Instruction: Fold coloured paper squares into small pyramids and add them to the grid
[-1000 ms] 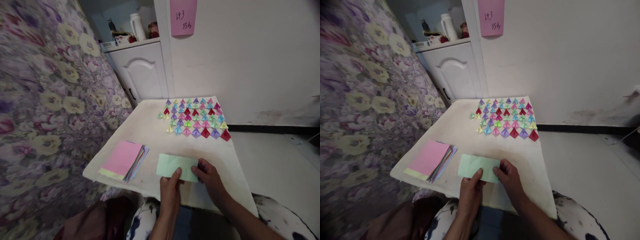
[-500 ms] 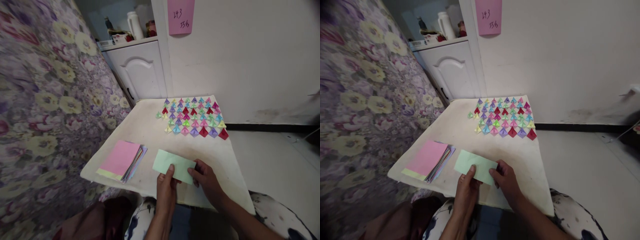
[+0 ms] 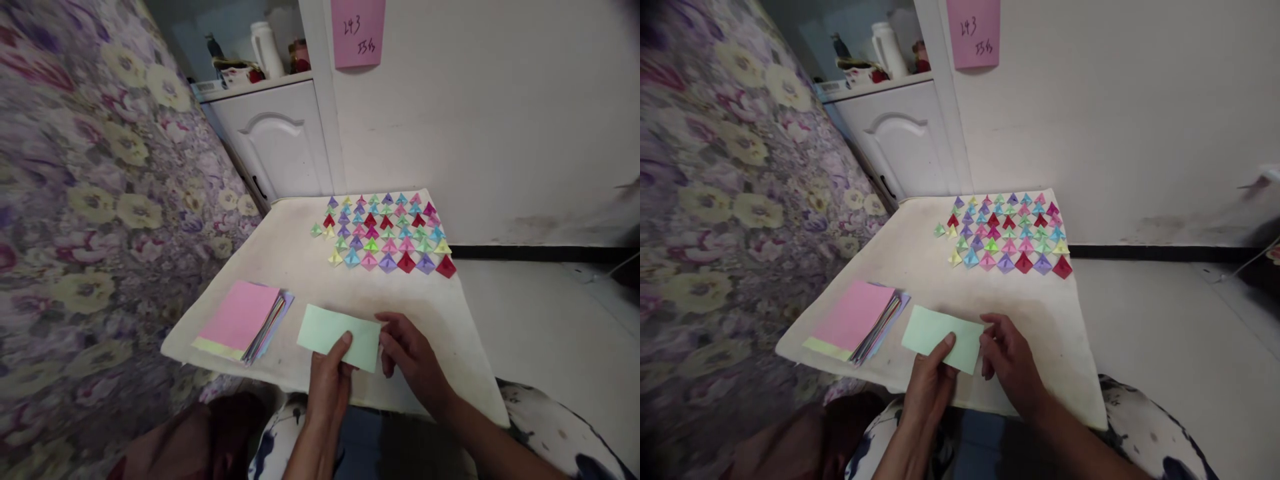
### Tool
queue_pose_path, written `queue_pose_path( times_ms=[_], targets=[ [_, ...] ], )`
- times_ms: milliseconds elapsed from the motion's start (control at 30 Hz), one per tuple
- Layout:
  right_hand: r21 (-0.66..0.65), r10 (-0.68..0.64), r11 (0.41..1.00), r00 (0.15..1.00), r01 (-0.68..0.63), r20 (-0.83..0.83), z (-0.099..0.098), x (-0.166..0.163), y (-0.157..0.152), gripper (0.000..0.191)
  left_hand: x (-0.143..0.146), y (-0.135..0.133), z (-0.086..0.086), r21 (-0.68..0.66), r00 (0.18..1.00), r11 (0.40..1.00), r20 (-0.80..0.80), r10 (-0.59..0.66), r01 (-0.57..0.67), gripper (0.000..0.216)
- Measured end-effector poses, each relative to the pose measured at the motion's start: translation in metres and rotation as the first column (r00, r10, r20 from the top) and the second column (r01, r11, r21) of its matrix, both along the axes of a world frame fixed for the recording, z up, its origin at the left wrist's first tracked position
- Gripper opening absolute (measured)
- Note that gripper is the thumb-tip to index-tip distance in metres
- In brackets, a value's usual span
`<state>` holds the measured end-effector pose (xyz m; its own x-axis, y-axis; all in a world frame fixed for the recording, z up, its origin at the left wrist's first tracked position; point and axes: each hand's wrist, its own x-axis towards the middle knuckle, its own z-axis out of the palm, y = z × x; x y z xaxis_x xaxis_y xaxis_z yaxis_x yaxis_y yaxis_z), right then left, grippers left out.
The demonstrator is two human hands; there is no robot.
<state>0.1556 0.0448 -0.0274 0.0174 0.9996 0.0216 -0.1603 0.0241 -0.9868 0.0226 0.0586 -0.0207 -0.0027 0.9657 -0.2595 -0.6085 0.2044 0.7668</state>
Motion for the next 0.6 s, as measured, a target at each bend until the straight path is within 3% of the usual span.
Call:
queue_pose_path(
  times_ms=[100,367,600],
  targets=[
    [0.083,-0.010,0.997,0.991,-0.001,0.136,0.0010,0.0069,-0.0019,0.034,-0.0022,0.0007,0.0009,-0.013,1.000,1.000,0.007,0.005,-0.005,0.043],
    [0.217,0.147,0.948,0.925,-0.232,0.350,0.0009,0.0108,0.0005,0.030,-0.0028,-0.0008,-0.0004,-0.038,0.997,0.997,0.027,-0.072,0.073,0.039],
    [0.237,0.099,0.952,0.927,-0.195,0.362,-0.0016,0.0100,0.0023,0.029,0.0008,-0.0055,-0.0036,-0.012,0.995,0.996,-0.028,-0.091,0.090,0.020]
  ],
)
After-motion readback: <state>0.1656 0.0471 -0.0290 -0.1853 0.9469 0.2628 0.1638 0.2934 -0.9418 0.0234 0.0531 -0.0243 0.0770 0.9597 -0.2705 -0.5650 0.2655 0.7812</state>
